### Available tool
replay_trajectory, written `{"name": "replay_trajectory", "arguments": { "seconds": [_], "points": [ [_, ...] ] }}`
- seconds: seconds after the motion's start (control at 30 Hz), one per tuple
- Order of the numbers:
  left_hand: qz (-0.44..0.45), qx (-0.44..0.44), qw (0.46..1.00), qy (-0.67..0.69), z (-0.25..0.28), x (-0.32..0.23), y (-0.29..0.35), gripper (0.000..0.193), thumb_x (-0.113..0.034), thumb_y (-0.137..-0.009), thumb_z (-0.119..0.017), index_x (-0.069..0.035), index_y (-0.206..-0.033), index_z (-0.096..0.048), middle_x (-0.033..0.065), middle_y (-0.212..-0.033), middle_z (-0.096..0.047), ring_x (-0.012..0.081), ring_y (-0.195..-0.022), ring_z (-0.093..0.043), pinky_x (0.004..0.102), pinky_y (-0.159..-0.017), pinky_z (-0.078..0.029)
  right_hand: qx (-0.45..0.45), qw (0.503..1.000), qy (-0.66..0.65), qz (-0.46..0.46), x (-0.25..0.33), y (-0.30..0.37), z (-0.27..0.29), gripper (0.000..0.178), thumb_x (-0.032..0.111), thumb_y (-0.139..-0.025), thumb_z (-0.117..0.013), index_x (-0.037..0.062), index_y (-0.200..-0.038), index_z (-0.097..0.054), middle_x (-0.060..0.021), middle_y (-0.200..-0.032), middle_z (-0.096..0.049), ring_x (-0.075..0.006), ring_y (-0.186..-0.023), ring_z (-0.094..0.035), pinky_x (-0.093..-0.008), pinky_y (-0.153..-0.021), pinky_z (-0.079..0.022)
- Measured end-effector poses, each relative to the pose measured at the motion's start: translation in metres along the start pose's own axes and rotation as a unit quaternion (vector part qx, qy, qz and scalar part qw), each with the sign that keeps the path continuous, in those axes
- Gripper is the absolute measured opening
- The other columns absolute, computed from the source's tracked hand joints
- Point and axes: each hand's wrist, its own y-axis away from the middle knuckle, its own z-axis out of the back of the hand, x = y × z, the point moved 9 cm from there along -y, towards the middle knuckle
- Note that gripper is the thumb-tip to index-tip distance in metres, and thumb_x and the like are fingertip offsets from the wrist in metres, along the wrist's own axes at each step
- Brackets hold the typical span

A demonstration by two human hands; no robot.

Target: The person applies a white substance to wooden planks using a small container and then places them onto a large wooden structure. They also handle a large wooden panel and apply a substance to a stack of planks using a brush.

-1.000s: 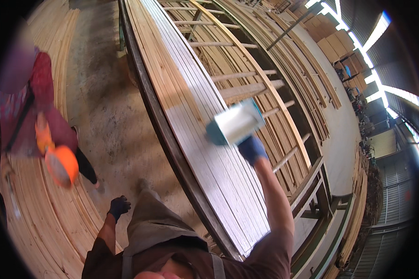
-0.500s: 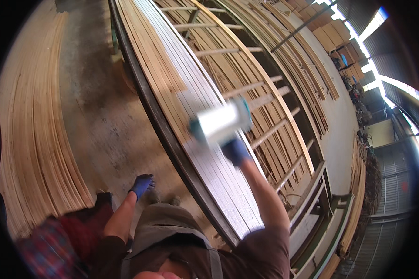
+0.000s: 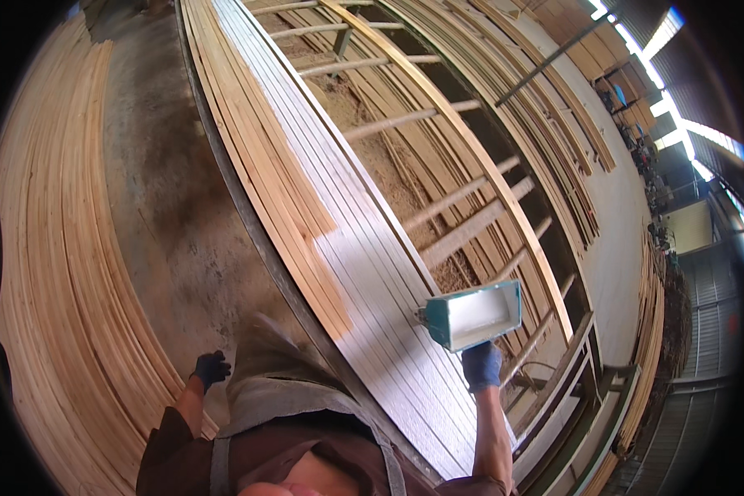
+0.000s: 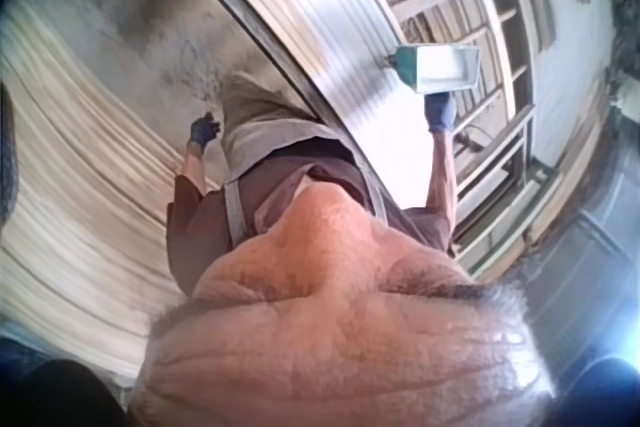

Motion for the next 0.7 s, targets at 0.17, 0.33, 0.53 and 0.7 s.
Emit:
{"name": "replay_trajectory", "arguments": {
  "seconds": [0.17, 0.33, 0.53, 0.7],
  "points": [
    [0.008, -0.052, 0.995, -0.083, 0.033, -0.059, -0.004, 0.026, -0.034, -0.091, -0.059, -0.009, -0.098, -0.060, 0.0154, -0.086, -0.069, 0.0286, -0.067, -0.066, 0.0399, -0.053, -0.050, 0.017, 0.998, -0.010, 0.058, 0.161, -0.172, -0.009, 0.026, 0.027, -0.088, -0.054, 0.0083, -0.099, -0.069, -0.0227, -0.087, -0.068, -0.0419, -0.081, -0.066, -0.0503, -0.070, -0.053],
    [-0.089, 0.080, 0.993, -0.001, 0.072, -0.199, -0.047, 0.022, -0.031, -0.093, -0.057, -0.010, -0.099, -0.061, 0.0147, -0.089, -0.069, 0.0271, -0.066, -0.065, 0.0412, -0.058, -0.051, 0.033, 0.997, -0.012, 0.076, 0.351, -0.364, -0.034, 0.028, 0.027, -0.090, -0.053, 0.0082, -0.104, -0.067, -0.0226, -0.093, -0.068, -0.0404, -0.087, -0.066, -0.0501, -0.074, -0.053],
    [-0.087, -0.057, 0.994, 0.043, 0.099, -0.364, -0.013, 0.033, -0.035, -0.095, -0.051, -0.008, -0.113, -0.060, 0.0099, -0.097, -0.068, 0.0231, -0.078, -0.065, 0.0346, -0.069, -0.051, 0.016, 0.992, -0.066, 0.104, 0.517, -0.530, -0.046, 0.037, 0.034, -0.094, -0.043, 0.0113, -0.118, -0.059, -0.0230, -0.110, -0.064, -0.0403, -0.097, -0.064, -0.0490, -0.081, -0.051],
    [-0.112, -0.091, 0.989, 0.022, 0.126, -0.406, 0.006, 0.041, -0.044, -0.092, -0.052, -0.011, -0.115, -0.058, 0.0088, -0.096, -0.068, 0.0231, -0.077, -0.065, 0.0340, -0.067, -0.050, -0.006, 0.990, -0.029, 0.139, 0.554, -0.575, -0.059, 0.031, 0.031, -0.092, -0.049, 0.0127, -0.114, -0.061, -0.0188, -0.107, -0.066, -0.0403, -0.095, -0.064, -0.0497, -0.080, -0.051]
  ]
}}
